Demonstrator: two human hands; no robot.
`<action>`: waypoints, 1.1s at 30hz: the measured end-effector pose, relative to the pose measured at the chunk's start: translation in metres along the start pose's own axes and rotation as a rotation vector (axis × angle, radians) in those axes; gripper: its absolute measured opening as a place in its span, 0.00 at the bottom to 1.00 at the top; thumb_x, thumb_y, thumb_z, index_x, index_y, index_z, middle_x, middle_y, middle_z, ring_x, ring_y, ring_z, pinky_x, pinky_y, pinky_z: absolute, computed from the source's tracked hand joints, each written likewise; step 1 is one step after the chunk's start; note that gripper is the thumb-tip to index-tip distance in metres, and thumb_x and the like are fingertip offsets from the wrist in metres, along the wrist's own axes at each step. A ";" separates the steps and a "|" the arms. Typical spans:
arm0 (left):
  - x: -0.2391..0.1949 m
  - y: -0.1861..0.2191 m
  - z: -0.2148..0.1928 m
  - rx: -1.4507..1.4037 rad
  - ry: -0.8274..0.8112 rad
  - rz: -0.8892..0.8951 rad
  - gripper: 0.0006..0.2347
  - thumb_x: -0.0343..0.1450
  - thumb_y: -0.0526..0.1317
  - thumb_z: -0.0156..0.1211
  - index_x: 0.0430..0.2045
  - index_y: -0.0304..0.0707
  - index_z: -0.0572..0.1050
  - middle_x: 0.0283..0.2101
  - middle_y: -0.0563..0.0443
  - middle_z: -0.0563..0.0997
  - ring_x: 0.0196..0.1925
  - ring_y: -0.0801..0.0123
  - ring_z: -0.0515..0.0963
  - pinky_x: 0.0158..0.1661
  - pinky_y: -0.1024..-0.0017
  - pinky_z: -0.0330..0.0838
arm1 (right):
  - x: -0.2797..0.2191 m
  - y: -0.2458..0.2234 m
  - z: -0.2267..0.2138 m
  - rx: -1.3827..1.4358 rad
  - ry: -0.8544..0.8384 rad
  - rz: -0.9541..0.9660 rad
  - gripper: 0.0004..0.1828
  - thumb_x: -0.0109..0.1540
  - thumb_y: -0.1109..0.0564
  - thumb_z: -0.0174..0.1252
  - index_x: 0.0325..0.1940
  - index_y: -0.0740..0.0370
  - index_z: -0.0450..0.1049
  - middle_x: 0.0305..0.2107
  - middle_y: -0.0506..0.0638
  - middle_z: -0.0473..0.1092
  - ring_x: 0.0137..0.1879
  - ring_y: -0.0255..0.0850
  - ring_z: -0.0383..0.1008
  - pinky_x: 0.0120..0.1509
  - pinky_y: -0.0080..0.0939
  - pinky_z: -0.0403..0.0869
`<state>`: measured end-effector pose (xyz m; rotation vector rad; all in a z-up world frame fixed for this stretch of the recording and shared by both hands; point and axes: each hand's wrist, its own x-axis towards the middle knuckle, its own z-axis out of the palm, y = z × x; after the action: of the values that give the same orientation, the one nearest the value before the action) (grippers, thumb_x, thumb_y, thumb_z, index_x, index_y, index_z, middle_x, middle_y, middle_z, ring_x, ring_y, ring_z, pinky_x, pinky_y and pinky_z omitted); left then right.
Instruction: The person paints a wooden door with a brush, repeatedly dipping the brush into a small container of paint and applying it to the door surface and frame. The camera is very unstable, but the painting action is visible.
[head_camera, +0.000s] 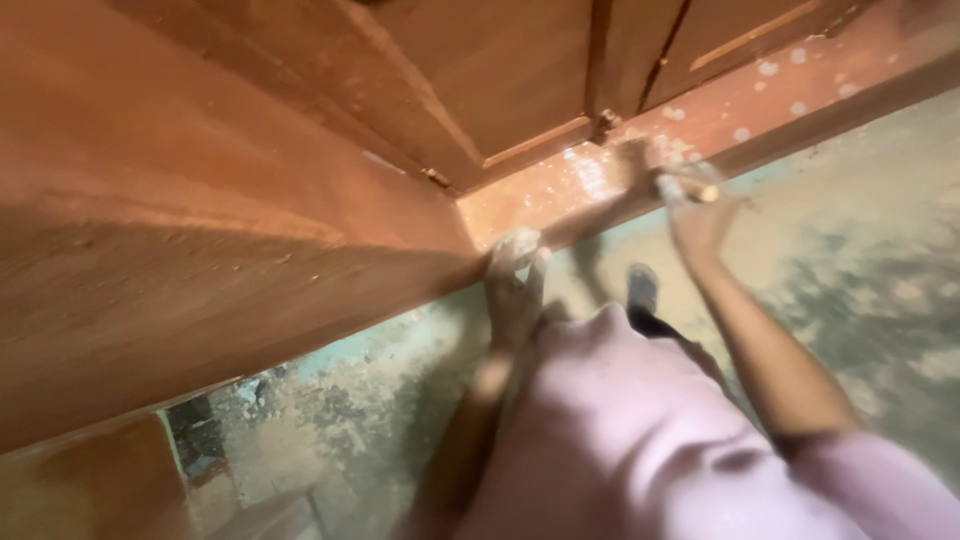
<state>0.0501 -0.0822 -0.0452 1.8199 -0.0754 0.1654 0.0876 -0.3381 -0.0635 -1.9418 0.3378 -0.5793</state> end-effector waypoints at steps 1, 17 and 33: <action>-0.001 -0.001 0.006 0.023 -0.008 0.008 0.10 0.73 0.36 0.61 0.46 0.30 0.77 0.48 0.43 0.80 0.45 0.62 0.82 0.47 0.70 0.77 | 0.010 0.008 -0.013 -0.009 0.048 -0.009 0.06 0.63 0.66 0.65 0.45 0.65 0.80 0.40 0.55 0.78 0.46 0.44 0.78 0.53 0.41 0.74; 0.004 -0.009 0.107 0.146 0.070 0.163 0.11 0.70 0.25 0.62 0.45 0.34 0.76 0.48 0.45 0.80 0.51 0.60 0.80 0.52 0.69 0.75 | 0.031 0.030 -0.029 0.002 -0.554 -0.609 0.08 0.62 0.64 0.58 0.44 0.59 0.78 0.42 0.51 0.76 0.49 0.48 0.77 0.50 0.46 0.77; 0.032 -0.019 0.147 0.358 -0.006 0.172 0.02 0.72 0.33 0.60 0.34 0.35 0.74 0.37 0.39 0.76 0.42 0.49 0.76 0.45 0.57 0.72 | 0.074 0.065 -0.074 -0.369 -0.323 -0.605 0.21 0.50 0.70 0.59 0.41 0.51 0.83 0.42 0.55 0.76 0.48 0.55 0.78 0.51 0.51 0.77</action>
<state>0.0948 -0.2184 -0.0942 2.1709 -0.2184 0.3114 0.1120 -0.4585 -0.0787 -2.4641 -0.3911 -0.5971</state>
